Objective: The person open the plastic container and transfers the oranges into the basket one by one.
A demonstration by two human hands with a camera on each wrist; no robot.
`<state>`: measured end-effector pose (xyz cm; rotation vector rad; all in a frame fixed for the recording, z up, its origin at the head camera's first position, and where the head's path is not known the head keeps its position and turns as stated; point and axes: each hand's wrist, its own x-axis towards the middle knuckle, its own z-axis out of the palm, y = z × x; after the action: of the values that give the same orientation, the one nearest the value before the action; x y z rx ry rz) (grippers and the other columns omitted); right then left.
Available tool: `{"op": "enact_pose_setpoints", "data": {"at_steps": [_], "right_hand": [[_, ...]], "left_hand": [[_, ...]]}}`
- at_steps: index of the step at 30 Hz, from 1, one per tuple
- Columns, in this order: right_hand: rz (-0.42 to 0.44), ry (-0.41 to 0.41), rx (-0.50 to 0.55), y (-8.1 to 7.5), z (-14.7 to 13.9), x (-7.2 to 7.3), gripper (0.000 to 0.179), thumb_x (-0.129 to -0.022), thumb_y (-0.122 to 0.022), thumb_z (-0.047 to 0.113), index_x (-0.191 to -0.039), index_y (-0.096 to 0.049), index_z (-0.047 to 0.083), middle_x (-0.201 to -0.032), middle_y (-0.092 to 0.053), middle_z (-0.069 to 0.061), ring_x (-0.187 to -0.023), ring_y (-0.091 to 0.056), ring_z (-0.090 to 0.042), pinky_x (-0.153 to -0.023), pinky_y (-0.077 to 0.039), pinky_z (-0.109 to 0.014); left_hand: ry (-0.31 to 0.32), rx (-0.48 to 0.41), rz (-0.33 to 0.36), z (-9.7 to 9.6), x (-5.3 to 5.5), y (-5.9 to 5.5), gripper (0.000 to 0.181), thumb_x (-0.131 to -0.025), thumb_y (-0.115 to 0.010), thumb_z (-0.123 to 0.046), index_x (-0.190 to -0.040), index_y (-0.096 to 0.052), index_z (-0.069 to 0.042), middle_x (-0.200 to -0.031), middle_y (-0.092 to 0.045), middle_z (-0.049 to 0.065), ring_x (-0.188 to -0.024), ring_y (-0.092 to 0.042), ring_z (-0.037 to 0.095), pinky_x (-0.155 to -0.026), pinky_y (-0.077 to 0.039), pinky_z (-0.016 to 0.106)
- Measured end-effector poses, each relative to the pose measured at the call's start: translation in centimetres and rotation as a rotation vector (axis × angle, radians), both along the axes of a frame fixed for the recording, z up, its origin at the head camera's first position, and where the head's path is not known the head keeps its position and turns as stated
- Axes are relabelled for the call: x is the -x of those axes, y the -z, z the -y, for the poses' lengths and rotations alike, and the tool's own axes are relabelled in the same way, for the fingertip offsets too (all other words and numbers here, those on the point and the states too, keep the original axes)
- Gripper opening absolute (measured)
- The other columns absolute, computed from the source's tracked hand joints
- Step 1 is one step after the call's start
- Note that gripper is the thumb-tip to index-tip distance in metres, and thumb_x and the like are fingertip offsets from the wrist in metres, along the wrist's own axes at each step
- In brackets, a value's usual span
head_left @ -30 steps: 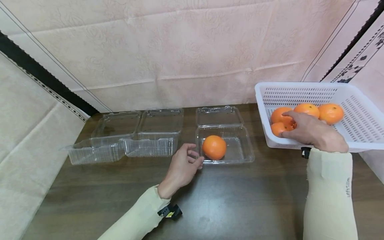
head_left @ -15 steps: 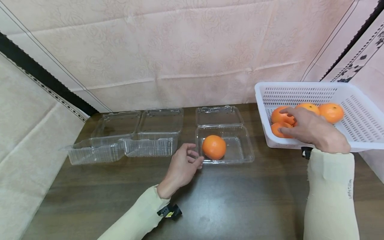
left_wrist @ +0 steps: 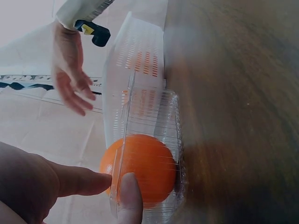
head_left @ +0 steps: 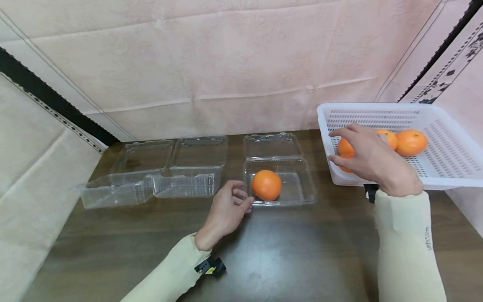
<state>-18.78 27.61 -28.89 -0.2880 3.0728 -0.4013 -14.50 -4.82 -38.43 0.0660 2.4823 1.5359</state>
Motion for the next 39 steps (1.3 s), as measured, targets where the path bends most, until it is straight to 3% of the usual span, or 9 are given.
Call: {"op": "enact_pose_setpoints", "data": {"at_steps": [7,20,33,39], "right_hand": [[-0.145,-0.134,0.020,-0.3,2.2,-0.8,0.058,-0.088,-0.079,0.028,-0.140,-0.059,0.013,-0.145,-0.050,-0.018,-0.137,-0.040,-0.041,-0.107,-0.031,-0.063],[-0.177,-0.366,-0.046,0.1,4.4,-1.3,0.076,-0.077,-0.090,0.026,-0.144,-0.056,0.023,-0.140,-0.055,-0.003,-0.129,-0.051,-0.026,-0.102,-0.042,-0.051],[-0.097,-0.490,-0.048,1.8,7.2,-0.3,0.069,-0.082,-0.085,0.032,-0.144,-0.056,0.024,-0.136,-0.059,0.000,-0.122,-0.053,-0.023,-0.092,-0.042,-0.039],[-0.033,-0.469,-0.040,2.6,7.6,0.2,0.061,-0.088,-0.081,0.031,-0.144,-0.058,0.019,-0.136,-0.062,-0.004,-0.123,-0.058,-0.025,-0.096,-0.046,-0.044]], "left_hand": [[0.005,0.002,-0.003,-0.2,0.1,-0.2,0.052,-0.095,-0.072,-0.009,-0.141,-0.050,-0.002,-0.110,-0.066,0.012,-0.078,-0.072,0.014,-0.067,-0.062,0.029],[0.015,0.006,0.005,-0.8,0.1,-0.4,0.052,-0.094,-0.073,-0.009,-0.141,-0.050,-0.002,-0.111,-0.067,0.012,-0.078,-0.072,0.014,-0.068,-0.062,0.028],[0.001,0.006,0.021,-0.3,0.3,-0.3,0.052,-0.095,-0.073,-0.010,-0.141,-0.050,-0.003,-0.110,-0.067,0.011,-0.079,-0.072,0.014,-0.068,-0.061,0.029],[-0.005,0.009,0.026,-0.2,0.1,-0.3,0.052,-0.094,-0.073,-0.010,-0.141,-0.050,-0.003,-0.111,-0.067,0.011,-0.080,-0.072,0.014,-0.068,-0.062,0.029]]}}
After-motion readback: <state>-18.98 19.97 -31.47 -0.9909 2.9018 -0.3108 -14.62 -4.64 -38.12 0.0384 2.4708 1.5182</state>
